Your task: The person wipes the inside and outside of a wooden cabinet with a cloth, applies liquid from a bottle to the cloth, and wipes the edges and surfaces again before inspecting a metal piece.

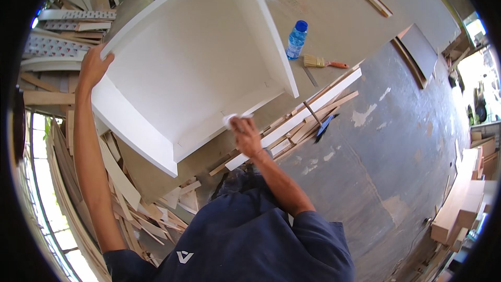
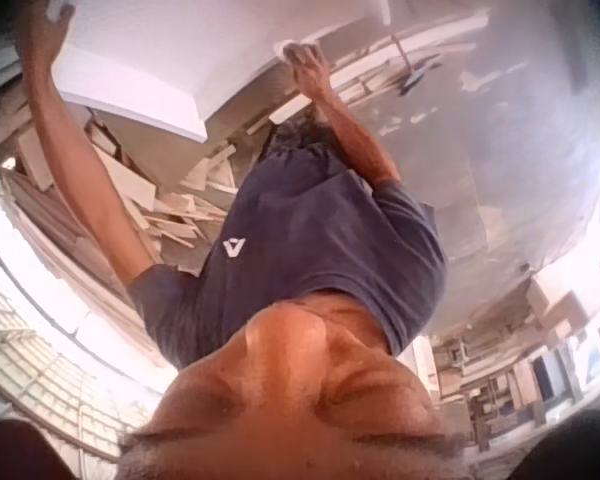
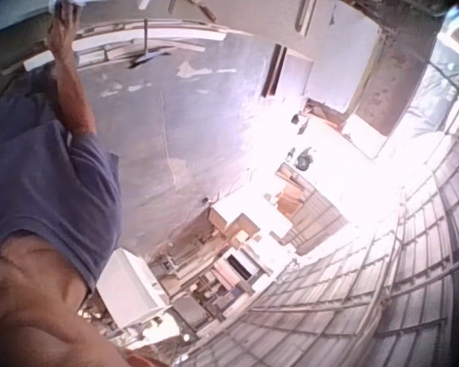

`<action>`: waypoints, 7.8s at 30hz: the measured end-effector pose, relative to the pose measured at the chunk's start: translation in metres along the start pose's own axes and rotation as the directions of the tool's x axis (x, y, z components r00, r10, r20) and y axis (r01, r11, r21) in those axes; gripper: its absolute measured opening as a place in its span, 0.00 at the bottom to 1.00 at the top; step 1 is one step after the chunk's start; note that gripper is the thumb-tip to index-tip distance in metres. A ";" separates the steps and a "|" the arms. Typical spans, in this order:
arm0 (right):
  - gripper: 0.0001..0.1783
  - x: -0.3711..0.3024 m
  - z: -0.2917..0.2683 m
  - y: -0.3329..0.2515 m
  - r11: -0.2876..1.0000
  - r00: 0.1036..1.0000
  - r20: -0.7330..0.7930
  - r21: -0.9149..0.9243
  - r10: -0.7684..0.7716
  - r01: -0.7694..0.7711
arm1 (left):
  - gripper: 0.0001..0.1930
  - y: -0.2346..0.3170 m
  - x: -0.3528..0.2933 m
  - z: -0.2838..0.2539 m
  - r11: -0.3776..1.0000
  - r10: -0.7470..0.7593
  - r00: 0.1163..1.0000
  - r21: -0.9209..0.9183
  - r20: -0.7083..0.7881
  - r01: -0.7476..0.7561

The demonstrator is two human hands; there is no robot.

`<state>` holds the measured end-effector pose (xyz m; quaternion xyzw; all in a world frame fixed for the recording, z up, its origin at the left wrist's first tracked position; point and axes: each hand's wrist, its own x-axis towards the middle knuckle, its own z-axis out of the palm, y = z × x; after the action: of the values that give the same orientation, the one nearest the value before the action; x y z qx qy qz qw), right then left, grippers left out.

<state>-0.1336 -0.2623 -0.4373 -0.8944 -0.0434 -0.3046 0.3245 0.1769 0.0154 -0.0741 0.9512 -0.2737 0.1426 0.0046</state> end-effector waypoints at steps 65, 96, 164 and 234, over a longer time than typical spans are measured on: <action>0.11 -0.015 0.102 -0.161 0.932 0.899 -0.266 0.196 0.349 -0.304 | 0.21 -0.012 0.019 0.007 0.971 0.202 0.976 -0.115 -0.084 -0.210; 0.13 -0.016 0.116 -0.180 0.942 0.954 -0.135 0.244 0.269 -0.231 | 0.22 -0.010 0.027 0.010 0.990 0.117 0.993 -0.082 0.009 -0.116; 0.10 -0.030 0.130 -0.171 0.949 0.933 -0.254 0.252 0.254 -0.190 | 0.21 0.023 0.011 -0.013 0.994 0.099 0.995 -0.037 -0.003 -0.099; 0.08 0.007 0.041 -0.081 0.964 0.943 -0.224 -0.044 0.247 -0.263 | 0.21 0.033 -0.011 -0.021 0.993 0.115 0.990 0.008 -0.081 -0.115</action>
<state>-0.1291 -0.1739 -0.4132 -0.8651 0.1194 -0.3573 0.3311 0.1453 -0.0049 -0.0594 0.9273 -0.3273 0.1816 0.0057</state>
